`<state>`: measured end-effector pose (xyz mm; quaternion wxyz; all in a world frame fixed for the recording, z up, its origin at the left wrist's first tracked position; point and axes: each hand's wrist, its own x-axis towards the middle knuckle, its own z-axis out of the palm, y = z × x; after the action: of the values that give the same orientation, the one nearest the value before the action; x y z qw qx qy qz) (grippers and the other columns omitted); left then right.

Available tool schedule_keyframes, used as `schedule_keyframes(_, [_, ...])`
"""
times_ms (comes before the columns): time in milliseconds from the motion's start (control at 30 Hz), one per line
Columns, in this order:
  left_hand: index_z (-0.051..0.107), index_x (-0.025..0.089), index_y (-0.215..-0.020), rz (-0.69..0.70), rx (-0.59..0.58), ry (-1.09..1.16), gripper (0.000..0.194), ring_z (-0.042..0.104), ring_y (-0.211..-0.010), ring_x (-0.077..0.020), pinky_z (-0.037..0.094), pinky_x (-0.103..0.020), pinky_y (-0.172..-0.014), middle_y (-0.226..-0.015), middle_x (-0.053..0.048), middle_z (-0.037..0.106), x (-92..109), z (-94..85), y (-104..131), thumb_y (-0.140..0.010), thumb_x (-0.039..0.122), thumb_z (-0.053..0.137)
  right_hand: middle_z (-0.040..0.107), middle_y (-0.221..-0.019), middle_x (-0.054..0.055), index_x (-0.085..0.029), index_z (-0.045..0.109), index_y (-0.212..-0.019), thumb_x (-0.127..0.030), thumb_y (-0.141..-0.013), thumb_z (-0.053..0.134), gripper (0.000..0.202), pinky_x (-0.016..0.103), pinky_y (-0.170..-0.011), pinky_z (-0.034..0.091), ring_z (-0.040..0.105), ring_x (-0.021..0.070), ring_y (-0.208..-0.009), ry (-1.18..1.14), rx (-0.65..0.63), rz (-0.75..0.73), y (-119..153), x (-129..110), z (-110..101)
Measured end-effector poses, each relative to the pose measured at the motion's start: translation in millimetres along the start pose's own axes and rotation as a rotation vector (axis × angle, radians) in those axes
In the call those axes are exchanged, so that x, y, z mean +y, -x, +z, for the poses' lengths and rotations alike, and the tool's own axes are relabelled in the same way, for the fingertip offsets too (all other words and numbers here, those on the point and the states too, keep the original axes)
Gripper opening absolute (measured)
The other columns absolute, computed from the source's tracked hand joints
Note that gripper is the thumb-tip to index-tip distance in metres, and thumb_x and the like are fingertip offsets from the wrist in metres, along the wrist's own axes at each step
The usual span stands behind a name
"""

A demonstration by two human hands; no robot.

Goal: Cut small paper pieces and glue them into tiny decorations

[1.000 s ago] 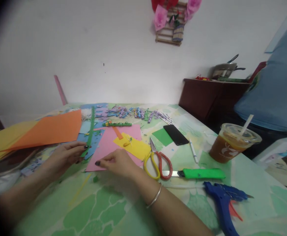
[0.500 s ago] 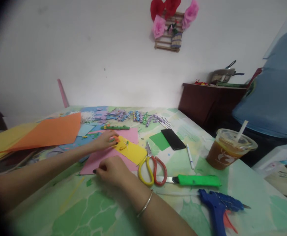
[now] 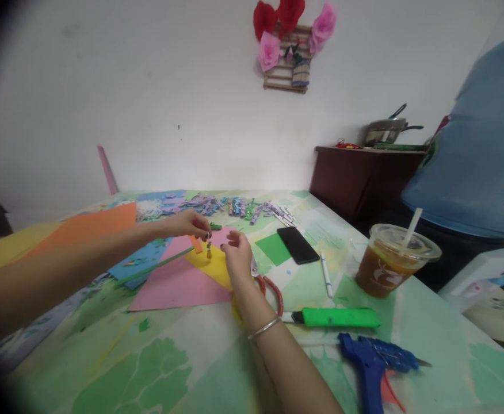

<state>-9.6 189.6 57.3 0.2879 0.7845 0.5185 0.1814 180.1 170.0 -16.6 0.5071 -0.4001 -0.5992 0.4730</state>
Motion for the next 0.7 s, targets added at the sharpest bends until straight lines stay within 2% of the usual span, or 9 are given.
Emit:
schedule_keyframes(67, [0.075,0.017,-0.075,0.002,-0.023,-0.008,0.012,0.059,-0.059,-0.0135,0.045,-0.023,-0.053,-0.066,-0.005,0.07,17,-11.3,2,-0.078,0.027,0.067,0.067,-0.112,0.012,-0.016,0.06,-0.112,-0.019,-0.065,0.057,0.047,0.031,-0.077,0.048,0.063,0.0208,-0.095,-0.113,-0.114,0.043,-2,1,0])
schedule_keyframes(167, [0.077,0.019,-0.073,-0.006,-0.064,-0.016,0.013,0.051,-0.046,-0.0114,0.037,-0.023,-0.044,-0.057,-0.005,0.068,38,-21.4,4,-0.074,0.03,0.069,0.072,-0.101,0.009,-0.017,0.067,-0.101,-0.023,-0.06,0.067,0.042,0.029,-0.073,0.048,0.066,0.021,-0.09,-0.229,-0.278,0.074,3,0,4])
schedule_keyframes(267, [0.076,0.019,-0.067,-0.017,-0.101,-0.023,0.014,0.046,-0.042,-0.0108,0.032,-0.023,-0.041,-0.052,-0.005,0.066,49,-26.7,7,-0.069,0.033,0.073,0.074,-0.09,0.008,-0.017,0.071,-0.088,-0.03,-0.06,0.072,0.032,0.029,-0.071,0.046,0.066,0.0213,-0.088,-0.294,-0.359,0.086,8,0,5])
schedule_keyframes(400, [0.076,0.02,-0.064,-0.036,-0.121,-0.027,0.014,0.044,-0.043,-0.0109,0.031,-0.024,-0.04,-0.053,-0.005,0.066,51,-34.1,9,-0.066,0.033,0.075,0.075,-0.085,0.01,-0.015,0.073,-0.083,-0.037,-0.058,0.076,0.033,0.03,-0.072,0.045,0.067,0.0228,-0.087,-0.34,-0.358,0.09,5,3,2])
schedule_keyframes(533, [0.076,0.019,-0.064,-0.069,-0.075,-0.028,0.01,0.043,-0.042,-0.011,0.03,-0.025,-0.041,-0.055,-0.006,0.067,47,-43.5,9,-0.062,0.029,0.076,0.075,-0.084,0.011,-0.015,0.073,-0.079,-0.038,-0.055,0.079,0.033,0.03,-0.071,0.045,0.069,0.0233,-0.083,-0.355,-0.344,0.112,1,8,1])
schedule_keyframes(700, [0.076,0.019,-0.062,-0.105,-0.063,-0.032,0.009,0.043,-0.043,-0.0118,0.028,-0.026,-0.042,-0.056,-0.006,0.066,41,-51.5,6,-0.058,0.027,0.077,0.075,-0.08,0.009,-0.015,0.073,-0.084,-0.037,-0.062,0.074,0.031,0.027,-0.068,0.044,0.069,0.0201,-0.08,-0.33,-0.351,0.141,2,8,0])
